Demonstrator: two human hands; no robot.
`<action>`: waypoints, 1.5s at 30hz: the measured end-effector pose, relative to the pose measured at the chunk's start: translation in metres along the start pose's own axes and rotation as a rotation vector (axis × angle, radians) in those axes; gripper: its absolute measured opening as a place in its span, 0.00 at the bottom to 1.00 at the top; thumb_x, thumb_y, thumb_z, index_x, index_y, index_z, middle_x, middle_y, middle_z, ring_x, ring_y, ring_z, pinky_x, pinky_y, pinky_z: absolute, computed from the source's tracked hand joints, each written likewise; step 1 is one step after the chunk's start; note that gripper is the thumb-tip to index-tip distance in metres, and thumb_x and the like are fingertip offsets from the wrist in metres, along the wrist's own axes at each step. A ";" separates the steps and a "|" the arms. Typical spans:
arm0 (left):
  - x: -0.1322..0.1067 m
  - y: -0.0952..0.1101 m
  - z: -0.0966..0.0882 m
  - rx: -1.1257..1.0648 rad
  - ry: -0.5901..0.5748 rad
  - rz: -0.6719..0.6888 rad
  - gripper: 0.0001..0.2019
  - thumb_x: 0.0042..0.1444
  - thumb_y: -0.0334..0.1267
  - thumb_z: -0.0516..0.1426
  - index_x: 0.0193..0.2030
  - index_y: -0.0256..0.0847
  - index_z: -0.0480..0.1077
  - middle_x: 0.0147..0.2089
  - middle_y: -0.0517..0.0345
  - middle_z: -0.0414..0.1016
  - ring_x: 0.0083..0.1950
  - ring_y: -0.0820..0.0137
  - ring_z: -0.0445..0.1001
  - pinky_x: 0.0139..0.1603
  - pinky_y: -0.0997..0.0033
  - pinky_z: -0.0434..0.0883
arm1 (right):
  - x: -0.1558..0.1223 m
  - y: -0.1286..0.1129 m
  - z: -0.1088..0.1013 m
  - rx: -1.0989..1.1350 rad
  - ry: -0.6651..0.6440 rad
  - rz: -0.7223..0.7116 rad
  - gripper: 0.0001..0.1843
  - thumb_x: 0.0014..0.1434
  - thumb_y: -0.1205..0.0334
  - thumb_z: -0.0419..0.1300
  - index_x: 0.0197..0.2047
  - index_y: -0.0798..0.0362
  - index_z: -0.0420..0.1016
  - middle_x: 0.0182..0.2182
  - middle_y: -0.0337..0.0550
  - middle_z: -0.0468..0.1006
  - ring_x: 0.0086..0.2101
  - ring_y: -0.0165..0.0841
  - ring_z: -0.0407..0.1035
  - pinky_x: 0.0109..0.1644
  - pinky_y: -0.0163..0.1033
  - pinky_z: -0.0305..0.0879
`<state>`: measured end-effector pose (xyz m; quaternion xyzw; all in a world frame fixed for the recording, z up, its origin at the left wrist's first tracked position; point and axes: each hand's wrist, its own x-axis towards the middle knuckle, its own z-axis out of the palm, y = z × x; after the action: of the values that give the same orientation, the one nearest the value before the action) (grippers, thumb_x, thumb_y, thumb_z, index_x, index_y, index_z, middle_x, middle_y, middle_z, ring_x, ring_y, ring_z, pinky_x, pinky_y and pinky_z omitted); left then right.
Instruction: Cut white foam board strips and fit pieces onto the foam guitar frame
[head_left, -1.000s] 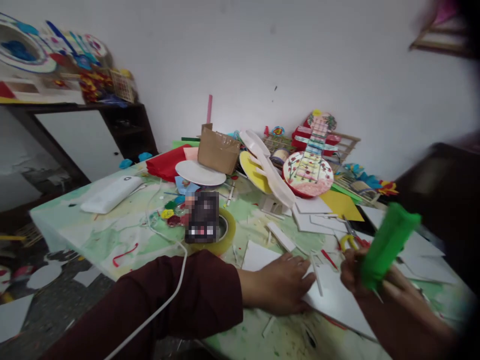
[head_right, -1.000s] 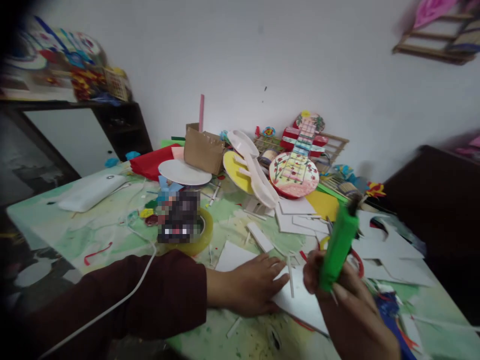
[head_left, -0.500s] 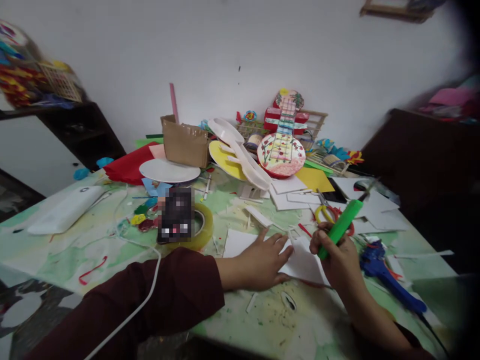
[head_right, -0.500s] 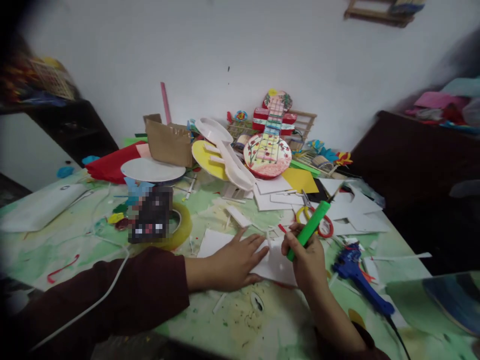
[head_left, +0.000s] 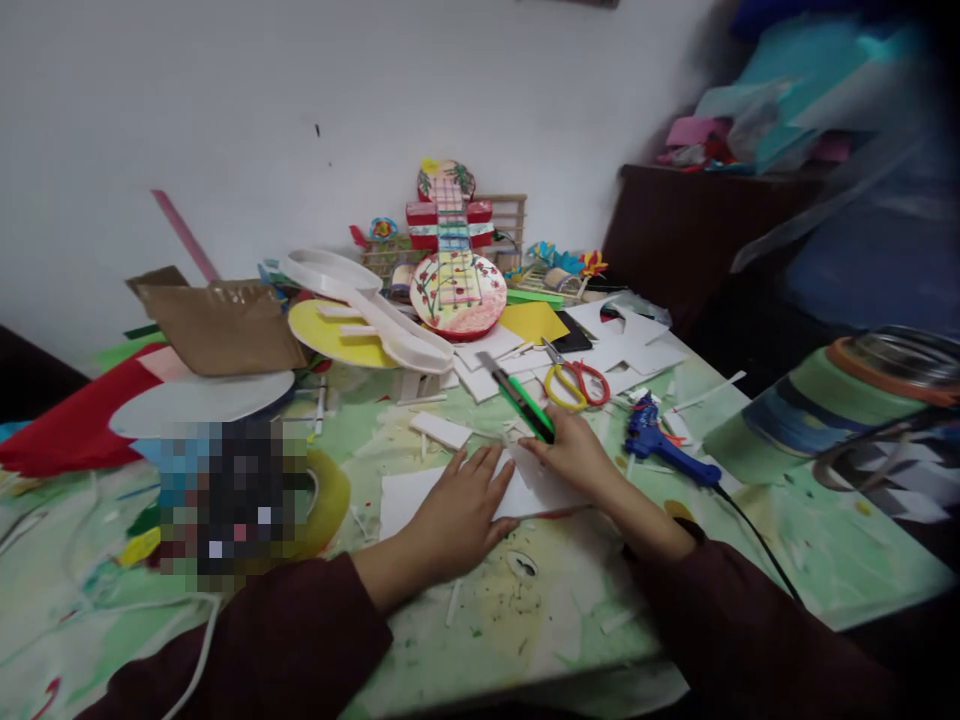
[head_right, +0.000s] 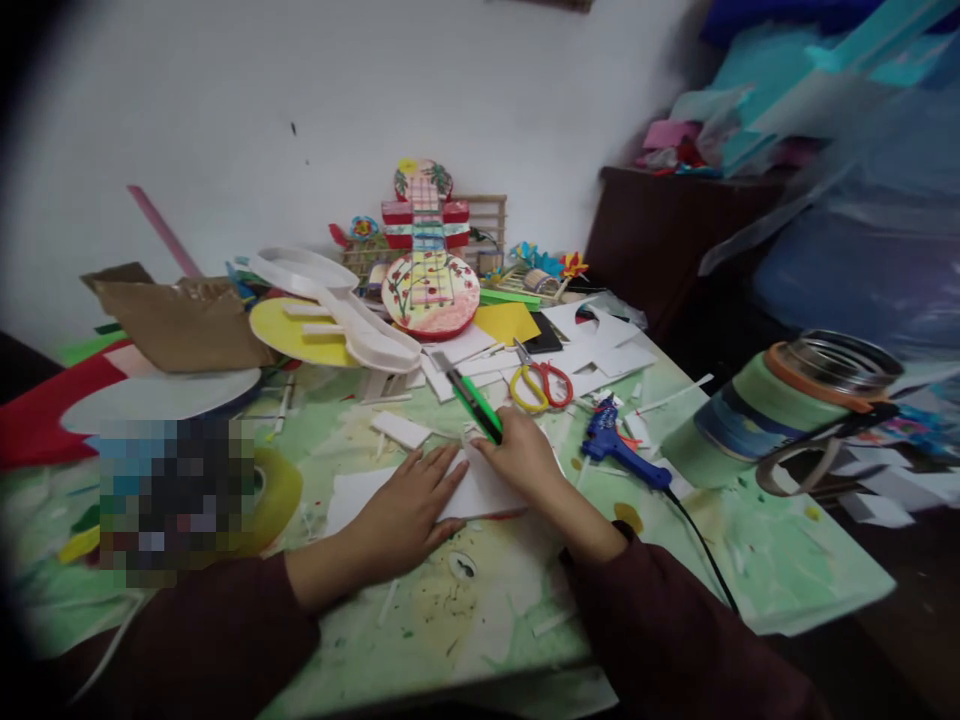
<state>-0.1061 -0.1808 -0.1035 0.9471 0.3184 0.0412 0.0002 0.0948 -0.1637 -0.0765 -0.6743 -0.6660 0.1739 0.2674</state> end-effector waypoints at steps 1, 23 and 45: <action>0.000 0.000 0.000 0.003 0.003 -0.001 0.32 0.62 0.53 0.46 0.67 0.34 0.52 0.69 0.38 0.53 0.69 0.53 0.51 0.67 0.49 0.49 | -0.002 -0.001 0.001 -0.090 -0.025 -0.013 0.11 0.52 0.57 0.62 0.36 0.54 0.67 0.32 0.46 0.76 0.35 0.37 0.70 0.34 0.36 0.59; -0.001 0.002 -0.001 0.000 -0.060 -0.030 0.31 0.63 0.52 0.46 0.66 0.32 0.53 0.68 0.35 0.53 0.69 0.51 0.52 0.67 0.50 0.50 | 0.007 0.007 -0.020 -0.330 0.089 0.047 0.15 0.56 0.52 0.57 0.40 0.54 0.71 0.36 0.50 0.77 0.37 0.40 0.70 0.35 0.37 0.57; -0.003 0.001 0.000 -0.018 -0.013 -0.022 0.33 0.62 0.55 0.45 0.67 0.34 0.54 0.68 0.37 0.53 0.68 0.51 0.54 0.66 0.50 0.53 | -0.008 -0.009 -0.008 0.864 -0.142 0.100 0.18 0.54 0.46 0.58 0.27 0.50 0.59 0.16 0.32 0.64 0.17 0.26 0.56 0.21 0.33 0.49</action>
<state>-0.1080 -0.1833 -0.1033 0.9437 0.3285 0.0380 0.0111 0.0919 -0.1725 -0.0656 -0.5184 -0.5156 0.4948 0.4697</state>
